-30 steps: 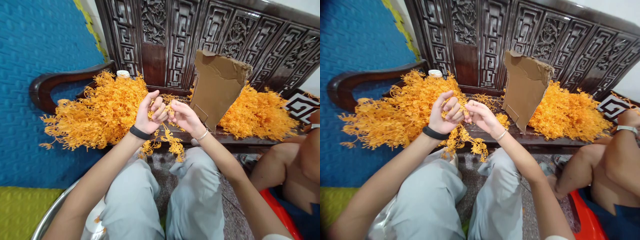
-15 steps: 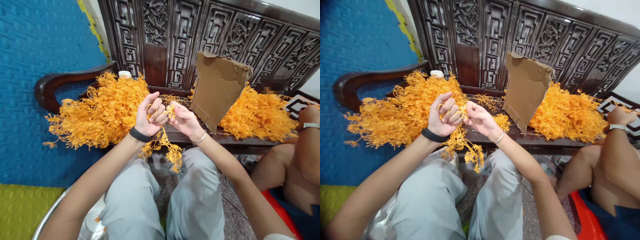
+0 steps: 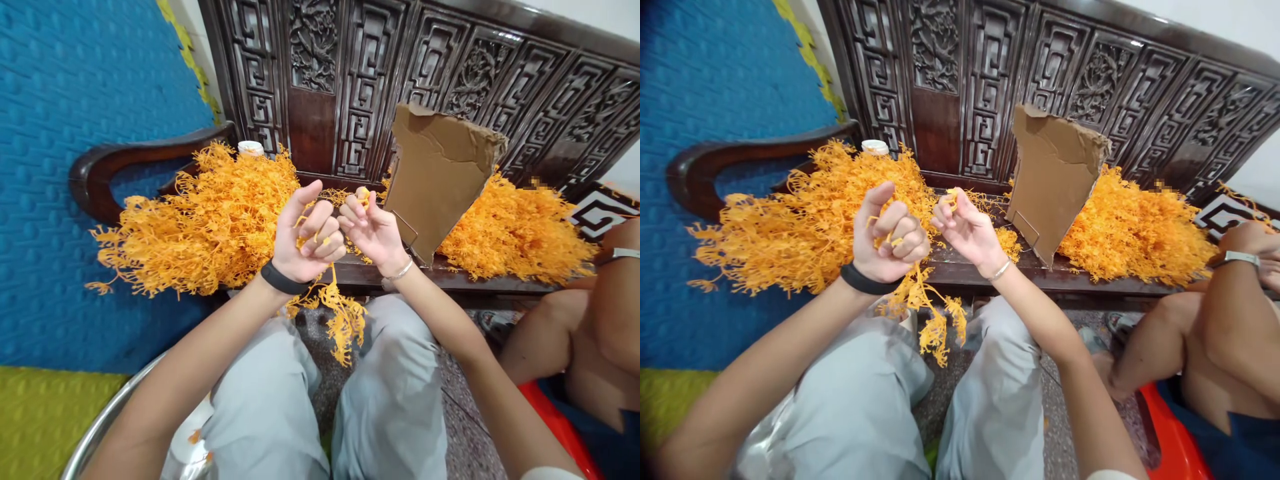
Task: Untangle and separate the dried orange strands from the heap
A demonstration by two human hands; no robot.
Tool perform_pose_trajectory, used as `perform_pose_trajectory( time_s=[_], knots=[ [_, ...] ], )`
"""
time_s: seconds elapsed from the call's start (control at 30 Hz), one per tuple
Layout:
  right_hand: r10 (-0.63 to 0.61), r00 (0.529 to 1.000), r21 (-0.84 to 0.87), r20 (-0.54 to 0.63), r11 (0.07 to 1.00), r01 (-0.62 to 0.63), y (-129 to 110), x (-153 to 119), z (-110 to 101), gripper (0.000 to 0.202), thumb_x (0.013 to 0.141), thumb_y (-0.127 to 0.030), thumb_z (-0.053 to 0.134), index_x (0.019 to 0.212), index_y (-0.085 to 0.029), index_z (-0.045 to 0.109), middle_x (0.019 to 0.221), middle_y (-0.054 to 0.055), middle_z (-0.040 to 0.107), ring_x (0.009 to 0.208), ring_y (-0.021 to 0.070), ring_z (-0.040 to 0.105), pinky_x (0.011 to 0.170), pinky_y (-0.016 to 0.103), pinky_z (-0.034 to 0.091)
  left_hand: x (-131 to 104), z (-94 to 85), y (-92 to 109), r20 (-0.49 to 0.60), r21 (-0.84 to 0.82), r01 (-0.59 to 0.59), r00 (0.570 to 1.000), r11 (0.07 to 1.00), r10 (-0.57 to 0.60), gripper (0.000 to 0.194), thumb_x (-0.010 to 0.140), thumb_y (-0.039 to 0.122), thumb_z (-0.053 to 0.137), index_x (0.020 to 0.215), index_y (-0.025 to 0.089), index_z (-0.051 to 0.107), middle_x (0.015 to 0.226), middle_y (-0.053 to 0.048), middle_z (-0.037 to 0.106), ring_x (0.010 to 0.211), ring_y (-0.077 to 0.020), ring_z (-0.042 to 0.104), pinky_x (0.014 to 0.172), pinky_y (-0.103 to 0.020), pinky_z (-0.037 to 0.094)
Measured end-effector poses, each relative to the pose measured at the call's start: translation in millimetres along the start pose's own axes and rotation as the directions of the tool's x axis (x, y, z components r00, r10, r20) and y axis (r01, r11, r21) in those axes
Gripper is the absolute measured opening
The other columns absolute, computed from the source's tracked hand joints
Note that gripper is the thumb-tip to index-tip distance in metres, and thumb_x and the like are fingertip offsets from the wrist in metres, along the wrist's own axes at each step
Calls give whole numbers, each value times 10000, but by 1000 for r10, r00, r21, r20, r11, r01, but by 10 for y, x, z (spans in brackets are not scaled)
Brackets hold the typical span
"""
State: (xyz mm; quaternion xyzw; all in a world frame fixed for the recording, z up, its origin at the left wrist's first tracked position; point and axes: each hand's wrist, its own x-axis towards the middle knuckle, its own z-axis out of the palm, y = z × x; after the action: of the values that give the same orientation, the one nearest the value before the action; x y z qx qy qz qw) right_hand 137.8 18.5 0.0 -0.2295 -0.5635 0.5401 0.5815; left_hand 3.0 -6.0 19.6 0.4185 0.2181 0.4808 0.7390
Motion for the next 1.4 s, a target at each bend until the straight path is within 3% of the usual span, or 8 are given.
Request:
perform_pose_trajectory(
  time_s=[0.17,0.33,0.37,0.47,0.7,1.0,1.23,1.4],
  knots=[
    [60,997,-23,-49,998,-61,63,92,-185,326,808,-542,466,748,-221,464,787,7,522,665,111,482,703,288,452,61,34,36,-20,38,12,1000,999,-12,599,858,592,308,421,182,299,295,53,120,239,-41,175,324,-237,183],
    [107,965,6,-237,994,-109,304,176,-676,172,733,-345,623,774,-205,531,727,-29,560,669,80,531,669,217,451,104,-62,47,77,45,-48,996,998,45,560,896,431,286,406,166,341,323,25,241,275,-50,264,324,-208,211],
    [124,934,-11,-334,991,-136,365,180,-801,141,738,-309,619,770,-195,543,702,-32,564,642,73,528,653,207,451,101,-76,50,81,51,-63,995,997,59,538,893,397,289,417,163,374,335,22,267,285,-51,281,329,-203,227],
    [169,739,-26,-653,969,-245,537,147,-1174,88,763,-240,597,744,-174,542,670,-33,585,587,59,529,640,190,465,83,-99,64,60,75,-81,995,994,76,480,870,376,320,462,158,451,375,17,324,316,-58,333,350,-201,282],
    [236,536,-62,-810,875,-479,798,-61,-1657,120,861,-223,531,840,-109,560,712,-10,574,573,60,533,545,197,471,127,-150,38,94,65,-143,986,988,137,277,758,229,374,552,154,544,466,-12,403,414,-90,414,437,-233,371],
    [181,596,-304,-783,723,-620,998,-53,-1826,294,871,-298,523,1112,-130,543,1107,80,573,958,176,582,807,376,507,159,-73,-60,128,163,-168,981,972,149,157,676,136,432,662,140,589,548,-12,480,486,-96,441,474,-230,371],
    [172,614,-364,-770,672,-645,1140,-12,-1879,314,873,-307,519,1134,-135,532,1128,84,564,977,184,577,823,389,501,165,-135,-90,134,243,-197,976,950,168,123,687,143,549,784,127,622,680,-15,586,590,-89,526,557,-213,424],
    [73,574,-357,-816,717,-599,1066,48,-1805,276,867,-296,530,1083,-126,554,1090,76,578,957,175,579,814,379,499,163,-163,-78,92,250,-174,983,953,156,112,694,148,603,801,124,623,688,2,589,590,-64,529,573,-190,423]
  ],
)
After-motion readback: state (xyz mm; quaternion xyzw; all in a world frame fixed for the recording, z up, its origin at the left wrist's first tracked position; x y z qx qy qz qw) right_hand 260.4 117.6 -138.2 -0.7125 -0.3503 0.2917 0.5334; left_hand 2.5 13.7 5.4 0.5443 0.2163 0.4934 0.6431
